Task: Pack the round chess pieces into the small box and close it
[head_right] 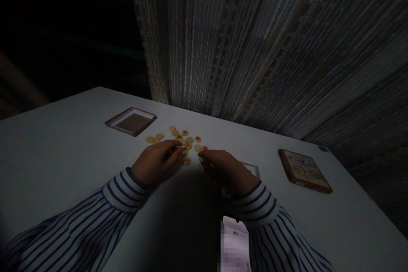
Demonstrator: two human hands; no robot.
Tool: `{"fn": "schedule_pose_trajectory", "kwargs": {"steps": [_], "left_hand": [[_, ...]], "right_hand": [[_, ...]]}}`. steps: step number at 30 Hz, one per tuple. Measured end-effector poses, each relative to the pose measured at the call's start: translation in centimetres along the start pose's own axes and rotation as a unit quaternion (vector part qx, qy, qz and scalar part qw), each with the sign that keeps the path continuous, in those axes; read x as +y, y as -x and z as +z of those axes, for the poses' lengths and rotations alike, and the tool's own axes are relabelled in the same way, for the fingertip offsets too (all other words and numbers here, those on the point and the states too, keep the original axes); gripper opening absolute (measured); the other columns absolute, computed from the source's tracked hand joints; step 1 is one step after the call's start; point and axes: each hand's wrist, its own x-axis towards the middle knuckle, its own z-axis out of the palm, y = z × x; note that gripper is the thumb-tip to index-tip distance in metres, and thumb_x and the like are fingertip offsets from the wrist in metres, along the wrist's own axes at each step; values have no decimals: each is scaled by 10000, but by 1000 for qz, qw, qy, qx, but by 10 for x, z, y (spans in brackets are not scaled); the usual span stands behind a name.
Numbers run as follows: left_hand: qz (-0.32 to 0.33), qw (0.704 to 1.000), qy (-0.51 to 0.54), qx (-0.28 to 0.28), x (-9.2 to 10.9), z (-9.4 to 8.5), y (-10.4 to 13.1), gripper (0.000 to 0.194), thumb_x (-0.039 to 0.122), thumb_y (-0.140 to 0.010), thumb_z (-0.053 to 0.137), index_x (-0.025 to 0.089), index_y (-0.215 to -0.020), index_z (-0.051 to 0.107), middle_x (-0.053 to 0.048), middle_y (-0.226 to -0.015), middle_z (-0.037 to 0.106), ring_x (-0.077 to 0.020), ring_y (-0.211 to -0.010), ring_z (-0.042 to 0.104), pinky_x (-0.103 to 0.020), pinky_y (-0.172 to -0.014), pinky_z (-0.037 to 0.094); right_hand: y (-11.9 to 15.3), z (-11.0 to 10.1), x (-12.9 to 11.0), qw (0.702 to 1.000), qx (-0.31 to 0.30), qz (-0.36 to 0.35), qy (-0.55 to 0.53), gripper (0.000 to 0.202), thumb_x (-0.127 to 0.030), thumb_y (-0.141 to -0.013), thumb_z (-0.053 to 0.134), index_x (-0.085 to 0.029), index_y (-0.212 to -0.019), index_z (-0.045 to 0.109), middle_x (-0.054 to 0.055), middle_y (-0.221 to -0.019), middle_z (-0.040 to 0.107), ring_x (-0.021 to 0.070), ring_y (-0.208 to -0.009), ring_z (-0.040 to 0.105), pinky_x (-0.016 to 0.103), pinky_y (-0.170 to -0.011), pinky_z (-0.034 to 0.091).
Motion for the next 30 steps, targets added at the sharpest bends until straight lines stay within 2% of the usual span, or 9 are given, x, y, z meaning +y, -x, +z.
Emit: {"fn": "schedule_pose_trajectory", "kwargs": {"steps": [9, 16, 21, 26, 30], "left_hand": [[-1, 1000, -2, -11, 0, 1, 0, 235, 266, -812, 465, 165, -991, 577, -68, -871, 661, -190, -768, 610, -320, -689, 472], [45, 999, 11, -13, -3, 4, 3, 268, 287, -784, 521, 178, -1026, 560, -66, -926, 645, -169, -767, 602, -316, -699, 475], [57, 998, 8, -8, 0, 7, 5, 268, 306, -775, 546, 187, -1015, 564, -48, -870, 635, -164, -742, 596, -303, -673, 476], [80, 996, 27, -17, 3, 10, 7, 275, 321, -783, 541, 188, -1023, 557, -45, -850, 619, -156, -727, 588, -290, -655, 468], [72, 996, 54, -23, 8, 8, 7, 275, 342, -761, 569, 199, -995, 565, -38, -842, 617, -156, -717, 581, -288, -642, 458]], "right_hand": [[2, 1, 7, 997, 12, 20, -67, 251, -269, -849, 421, -213, -1044, 569, 46, -893, 676, 127, -724, 622, 249, -651, 454], [1, -4, 3, 992, 8, 46, -121, 261, -303, -859, 418, -218, -1057, 565, 41, -905, 666, 138, -774, 610, 270, -690, 457], [-1, -5, 4, 989, -7, 48, -139, 255, -305, -858, 421, -197, -1029, 575, 26, -796, 647, 126, -700, 584, 256, -644, 448], [-1, -6, -1, 983, 0, 38, -178, 242, -302, -859, 420, -194, -1011, 573, 18, -794, 631, 116, -702, 576, 251, -658, 447], [-1, -9, -6, 977, -9, 46, -206, 238, -306, -862, 417, -190, -997, 574, 10, -766, 615, 113, -693, 563, 250, -658, 451]]}}
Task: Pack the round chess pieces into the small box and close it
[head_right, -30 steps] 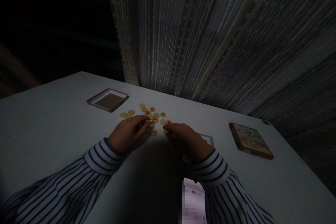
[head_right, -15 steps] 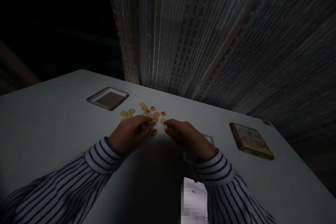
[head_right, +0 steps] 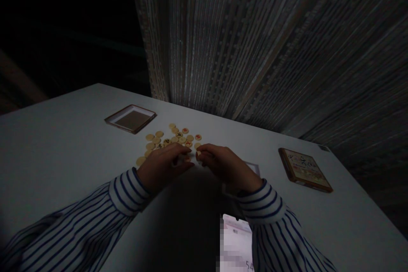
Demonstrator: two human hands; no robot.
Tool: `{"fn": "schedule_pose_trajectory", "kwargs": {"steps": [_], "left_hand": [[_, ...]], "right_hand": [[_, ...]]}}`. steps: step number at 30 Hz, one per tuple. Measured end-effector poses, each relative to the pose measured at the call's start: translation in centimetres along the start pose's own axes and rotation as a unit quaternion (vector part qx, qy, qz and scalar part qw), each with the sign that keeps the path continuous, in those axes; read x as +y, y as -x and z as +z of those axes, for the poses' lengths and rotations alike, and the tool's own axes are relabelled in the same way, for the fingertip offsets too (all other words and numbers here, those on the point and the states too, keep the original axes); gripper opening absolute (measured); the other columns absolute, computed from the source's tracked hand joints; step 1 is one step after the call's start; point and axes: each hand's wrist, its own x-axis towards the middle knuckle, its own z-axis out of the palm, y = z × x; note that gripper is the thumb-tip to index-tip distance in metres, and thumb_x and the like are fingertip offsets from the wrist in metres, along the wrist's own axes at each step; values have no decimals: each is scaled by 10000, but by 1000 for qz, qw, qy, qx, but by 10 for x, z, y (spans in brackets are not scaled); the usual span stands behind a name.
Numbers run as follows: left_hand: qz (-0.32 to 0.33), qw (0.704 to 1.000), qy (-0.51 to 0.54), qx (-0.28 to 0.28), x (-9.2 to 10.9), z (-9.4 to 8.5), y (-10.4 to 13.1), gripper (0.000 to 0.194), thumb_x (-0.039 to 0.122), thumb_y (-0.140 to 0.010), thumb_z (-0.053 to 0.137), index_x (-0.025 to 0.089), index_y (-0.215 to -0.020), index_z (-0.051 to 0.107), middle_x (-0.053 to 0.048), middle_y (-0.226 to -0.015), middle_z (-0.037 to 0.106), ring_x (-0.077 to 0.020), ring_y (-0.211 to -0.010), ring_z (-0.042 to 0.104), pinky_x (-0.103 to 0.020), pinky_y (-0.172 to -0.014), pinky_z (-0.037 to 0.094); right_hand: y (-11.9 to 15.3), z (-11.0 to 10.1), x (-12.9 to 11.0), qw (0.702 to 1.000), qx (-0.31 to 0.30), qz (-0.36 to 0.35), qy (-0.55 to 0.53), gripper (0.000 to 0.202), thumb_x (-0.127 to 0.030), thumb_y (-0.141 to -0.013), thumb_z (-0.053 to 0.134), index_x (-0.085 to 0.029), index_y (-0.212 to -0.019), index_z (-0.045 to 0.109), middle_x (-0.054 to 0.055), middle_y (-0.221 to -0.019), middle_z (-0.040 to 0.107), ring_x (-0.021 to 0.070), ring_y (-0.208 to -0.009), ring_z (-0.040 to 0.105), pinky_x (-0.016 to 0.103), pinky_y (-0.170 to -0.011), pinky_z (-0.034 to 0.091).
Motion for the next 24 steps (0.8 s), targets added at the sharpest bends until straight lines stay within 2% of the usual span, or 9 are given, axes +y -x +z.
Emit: {"fn": "schedule_pose_trajectory", "kwargs": {"steps": [4, 9, 15, 24], "left_hand": [[-10, 1000, 0, -6, 4, -1, -1, 278, 377, -742, 591, 201, -956, 587, -35, -805, 636, -163, -698, 587, -282, -619, 448], [-4, 1000, -22, 17, 3, 1, -1, 265, 388, -756, 578, 199, -940, 604, -32, -787, 657, -146, -660, 596, -257, -598, 441], [44, 997, -41, 57, 3, 1, -1, 227, 370, -796, 530, 182, -889, 615, -15, -730, 657, -120, -599, 582, -237, -559, 436], [44, 998, -18, 42, 3, 0, -1, 248, 362, -827, 483, 181, -886, 641, -16, -690, 658, -98, -548, 558, -228, -555, 424]], "right_hand": [[0, 0, -3, 1000, -8, -3, -24, 226, -300, -865, 410, -187, -971, 574, 11, -773, 610, 109, -695, 556, 248, -661, 451], [-1, 1, 0, 999, -17, -2, -45, 223, -319, -873, 407, -189, -966, 563, 5, -751, 606, 104, -685, 558, 241, -649, 445], [0, 1, 1, 996, -29, -9, -79, 224, -325, -876, 410, -193, -988, 552, -1, -739, 598, 94, -674, 551, 228, -618, 432], [0, 0, 1, 993, -28, 20, -109, 200, -331, -838, 469, -193, -960, 548, -3, -756, 581, 105, -698, 534, 260, -655, 444]]}}
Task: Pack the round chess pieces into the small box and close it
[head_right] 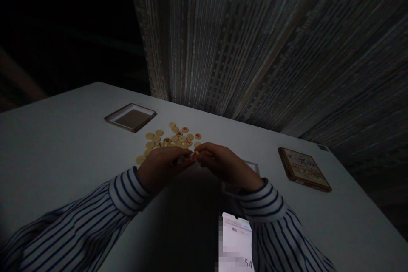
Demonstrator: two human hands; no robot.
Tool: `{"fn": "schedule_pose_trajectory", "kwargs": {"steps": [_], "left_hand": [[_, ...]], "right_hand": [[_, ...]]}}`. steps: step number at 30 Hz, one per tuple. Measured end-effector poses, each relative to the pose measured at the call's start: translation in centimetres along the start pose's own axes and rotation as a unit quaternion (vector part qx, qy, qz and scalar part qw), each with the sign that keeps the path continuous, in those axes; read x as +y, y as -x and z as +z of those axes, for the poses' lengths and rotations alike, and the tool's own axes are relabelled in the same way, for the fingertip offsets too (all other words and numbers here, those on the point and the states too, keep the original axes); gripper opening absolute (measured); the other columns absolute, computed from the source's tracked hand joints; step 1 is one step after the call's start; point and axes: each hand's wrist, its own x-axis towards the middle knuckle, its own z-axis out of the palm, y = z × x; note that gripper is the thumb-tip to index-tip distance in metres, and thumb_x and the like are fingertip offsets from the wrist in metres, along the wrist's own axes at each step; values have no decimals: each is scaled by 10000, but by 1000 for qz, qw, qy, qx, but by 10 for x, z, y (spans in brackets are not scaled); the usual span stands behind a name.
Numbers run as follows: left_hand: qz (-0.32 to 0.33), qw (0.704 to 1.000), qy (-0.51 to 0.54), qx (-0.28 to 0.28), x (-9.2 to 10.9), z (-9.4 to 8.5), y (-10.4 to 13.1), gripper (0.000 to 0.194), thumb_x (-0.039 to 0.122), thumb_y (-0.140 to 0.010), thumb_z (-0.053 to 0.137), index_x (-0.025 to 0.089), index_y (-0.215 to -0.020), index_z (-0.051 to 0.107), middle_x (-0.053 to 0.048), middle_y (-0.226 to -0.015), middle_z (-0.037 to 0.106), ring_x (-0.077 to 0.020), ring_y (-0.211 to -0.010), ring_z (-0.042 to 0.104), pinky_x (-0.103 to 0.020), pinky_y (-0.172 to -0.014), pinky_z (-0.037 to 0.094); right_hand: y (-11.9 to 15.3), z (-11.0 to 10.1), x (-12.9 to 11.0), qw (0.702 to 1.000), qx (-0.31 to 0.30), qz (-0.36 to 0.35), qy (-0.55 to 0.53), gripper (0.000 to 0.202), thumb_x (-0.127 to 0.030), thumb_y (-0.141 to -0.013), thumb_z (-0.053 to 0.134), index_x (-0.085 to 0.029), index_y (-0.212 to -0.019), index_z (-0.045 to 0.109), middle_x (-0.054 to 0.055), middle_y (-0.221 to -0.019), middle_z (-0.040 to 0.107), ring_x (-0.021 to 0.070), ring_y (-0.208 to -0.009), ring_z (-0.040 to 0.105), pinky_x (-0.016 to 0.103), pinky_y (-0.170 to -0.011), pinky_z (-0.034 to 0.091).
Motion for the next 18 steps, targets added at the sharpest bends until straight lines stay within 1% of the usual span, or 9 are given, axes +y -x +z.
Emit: {"fn": "schedule_pose_trajectory", "kwargs": {"steps": [3, 5, 7, 9, 11, 13, 15, 16, 18], "left_hand": [[-32, 998, 45, -19, 0, 0, 0, 235, 352, -820, 500, 182, -897, 642, -14, -697, 662, -97, -552, 562, -223, -552, 424], [-60, 993, 96, -24, 1, 0, -1, 218, 336, -802, 530, 182, -911, 639, -13, -712, 665, -94, -559, 564, -219, -553, 427], [-103, 982, 156, -24, 2, 1, -1, 206, 322, -777, 561, 178, -904, 636, -12, -707, 662, -92, -557, 560, -215, -546, 430], [-163, 960, 225, -27, 4, 2, -3, 188, 314, -747, 590, 169, -858, 634, -3, -658, 643, -88, -525, 543, -208, -507, 422], [-231, 919, 316, -33, 7, 2, -5, 172, 303, -711, 619, 159, -805, 616, 13, -608, 615, -81, -482, 516, -199, -461, 407], [-293, 859, 418, -33, 10, 2, -8, 175, 278, -658, 659, 153, -757, 585, 27, -590, 599, -73, -459, 501, -194, -440, 402], [-334, 801, 495, -28, 12, 2, -11, 210, 253, -604, 697, 150, -723, 558, 35, -584, 593, -69, -458, 502, -193, -446, 405], [-346, 781, 519, -25, 12, 2, -12, 225, 245, -584, 710, 149, -712, 551, 39, -575, 590, -67, -458, 503, -193, -452, 403], [-359, 758, 544, -20, 11, 1, -12, 236, 240, -568, 722, 147, -701, 551, 45, -548, 584, -65, -456, 503, -192, -463, 394]], "right_hand": [[0, 0, -1, 1000, 4, 3, -26, 188, -313, -814, 498, -189, -947, 546, -7, -748, 578, 104, -684, 533, 263, -650, 450], [0, 1, -2, 999, 11, 11, -44, 182, -305, -801, 510, -188, -936, 546, -11, -736, 578, 102, -672, 536, 263, -644, 454], [-1, 2, -3, 998, 20, 18, -57, 182, -307, -788, 527, -189, -924, 550, -11, -739, 586, 102, -674, 545, 263, -646, 459], [-1, 3, -2, 997, 29, 20, -70, 187, -307, -772, 547, -191, -918, 553, -3, -775, 607, 106, -711, 566, 265, -668, 466], [-1, 3, -2, 996, 34, 18, -83, 203, -307, -757, 565, -193, -924, 554, 8, -825, 629, 116, -764, 587, 272, -703, 473], [-1, 2, -2, 995, 42, 14, -85, 225, -314, -748, 579, -190, -934, 554, 23, -870, 645, 128, -812, 600, 281, -739, 475], [0, 1, -3, 997, 54, 1, -53, 228, -317, -753, 578, -186, -939, 558, 34, -910, 651, 136, -844, 604, 284, -761, 472], [1, 1, -4, 998, 60, -11, -27, 221, -313, -760, 573, -188, -942, 561, 33, -920, 653, 135, -849, 604, 280, -763, 470], [2, 0, -7, 996, 72, -40, 34, 205, -301, -778, 559, -196, -954, 569, 23, -915, 657, 125, -821, 604, 262, -736, 471]]}}
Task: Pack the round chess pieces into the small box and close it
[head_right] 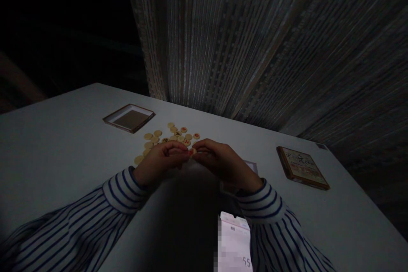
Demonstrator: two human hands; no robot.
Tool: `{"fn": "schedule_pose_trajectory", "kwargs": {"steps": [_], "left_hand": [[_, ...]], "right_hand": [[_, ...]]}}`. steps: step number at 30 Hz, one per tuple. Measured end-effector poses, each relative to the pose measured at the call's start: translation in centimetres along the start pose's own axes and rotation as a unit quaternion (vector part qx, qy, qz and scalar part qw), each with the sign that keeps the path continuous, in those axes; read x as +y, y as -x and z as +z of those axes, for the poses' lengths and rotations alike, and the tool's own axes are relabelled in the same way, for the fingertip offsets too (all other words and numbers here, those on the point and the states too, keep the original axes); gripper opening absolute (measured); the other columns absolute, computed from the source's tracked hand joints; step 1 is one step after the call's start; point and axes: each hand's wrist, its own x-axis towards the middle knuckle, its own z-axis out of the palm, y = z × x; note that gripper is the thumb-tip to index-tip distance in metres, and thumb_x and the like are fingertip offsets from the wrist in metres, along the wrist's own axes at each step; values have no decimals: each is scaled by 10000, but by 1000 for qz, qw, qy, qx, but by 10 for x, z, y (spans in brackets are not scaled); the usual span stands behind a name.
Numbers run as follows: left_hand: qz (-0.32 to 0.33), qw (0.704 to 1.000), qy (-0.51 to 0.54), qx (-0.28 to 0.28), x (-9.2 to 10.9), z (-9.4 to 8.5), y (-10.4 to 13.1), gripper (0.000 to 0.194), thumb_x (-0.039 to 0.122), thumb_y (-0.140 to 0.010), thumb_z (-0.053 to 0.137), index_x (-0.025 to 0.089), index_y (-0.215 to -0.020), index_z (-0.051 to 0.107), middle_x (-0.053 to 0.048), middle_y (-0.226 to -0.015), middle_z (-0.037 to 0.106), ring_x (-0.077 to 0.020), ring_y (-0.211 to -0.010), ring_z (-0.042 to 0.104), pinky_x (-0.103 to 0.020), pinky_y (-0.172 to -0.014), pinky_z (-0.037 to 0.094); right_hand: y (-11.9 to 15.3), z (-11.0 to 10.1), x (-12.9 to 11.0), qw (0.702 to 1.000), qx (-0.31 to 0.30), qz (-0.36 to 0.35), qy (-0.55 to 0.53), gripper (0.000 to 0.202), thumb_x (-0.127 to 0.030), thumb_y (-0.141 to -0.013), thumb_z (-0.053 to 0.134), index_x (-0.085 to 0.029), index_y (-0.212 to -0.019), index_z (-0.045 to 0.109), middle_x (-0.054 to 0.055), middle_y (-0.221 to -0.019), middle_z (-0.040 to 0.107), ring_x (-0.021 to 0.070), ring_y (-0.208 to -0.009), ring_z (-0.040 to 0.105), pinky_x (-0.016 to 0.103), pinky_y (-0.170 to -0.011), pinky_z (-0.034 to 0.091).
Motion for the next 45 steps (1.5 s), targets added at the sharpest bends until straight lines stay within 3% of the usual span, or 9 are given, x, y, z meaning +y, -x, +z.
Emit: {"fn": "schedule_pose_trajectory", "kwargs": {"steps": [5, 11, 15, 21, 28, 36, 45], "left_hand": [[-13, 999, 52, 6, -3, -3, -1, 258, 230, -567, 731, 140, -743, 565, 10, -587, 633, -91, -544, 569, -211, -537, 410], [-29, 997, 70, 24, -4, -4, -2, 251, 191, -557, 740, 128, -737, 576, -7, -614, 652, -98, -578, 589, -230, -587, 430], [-37, 998, 45, 29, -3, -3, -2, 214, 168, -560, 728, 124, -717, 589, -5, -619, 652, -93, -573, 579, -235, -585, 433], [-43, 998, -11, 40, 2, -3, -1, 140, 193, -641, 667, 120, -737, 596, -9, -600, 643, -93, -562, 573, -235, -579, 438], [12, 993, -46, 104, 3, -13, -4, 271, 323, -615, 682, 115, -772, 607, -9, -572, 621, -102, -510, 555, -215, -487, 412], [76, 978, -113, 159, 10, -26, -6, 259, 340, -630, 655, 129, -772, 608, -1, -620, 622, -121, -586, 579, -233, -562, 457], [97, 948, -215, 212, 20, -36, -7, 223, 310, -660, 624, 142, -807, 629, -2, -646, 627, -120, -583, 559, -221, -536, 435]], "right_hand": [[1, 0, -2, 994, 24, -48, 91, 215, -287, -789, 557, -203, -985, 584, 5, -826, 664, 104, -699, 599, 224, -627, 470], [1, 4, 5, 969, 63, -114, 211, 255, -278, -776, 576, -195, -1017, 589, 35, -882, 671, 134, -757, 608, 268, -679, 476], [0, 4, 4, 952, 35, -150, 266, 278, -261, -788, 557, -188, -1055, 574, 65, -972, 658, 166, -867, 591, 323, -754, 463], [0, 3, 1, 942, 8, -162, 295, 252, -263, -822, 489, -167, -1034, 585, 79, -934, 650, 172, -833, 578, 335, -732, 456], [2, -2, 16, 928, 14, -112, 355, 304, -278, -831, 450, -153, -1078, 575, 88, -919, 624, 163, -824, 565, 291, -719, 447], [3, -1, 19, 899, -80, 1, 430, 238, -293, -834, 425, -191, -957, 601, 66, -885, 648, 165, -771, 584, 259, -635, 402], [5, 1, 19, 883, -155, 7, 444, 253, -298, -856, 394, -189, -933, 608, 76, -923, 611, 165, -758, 587, 254, -572, 380]]}}
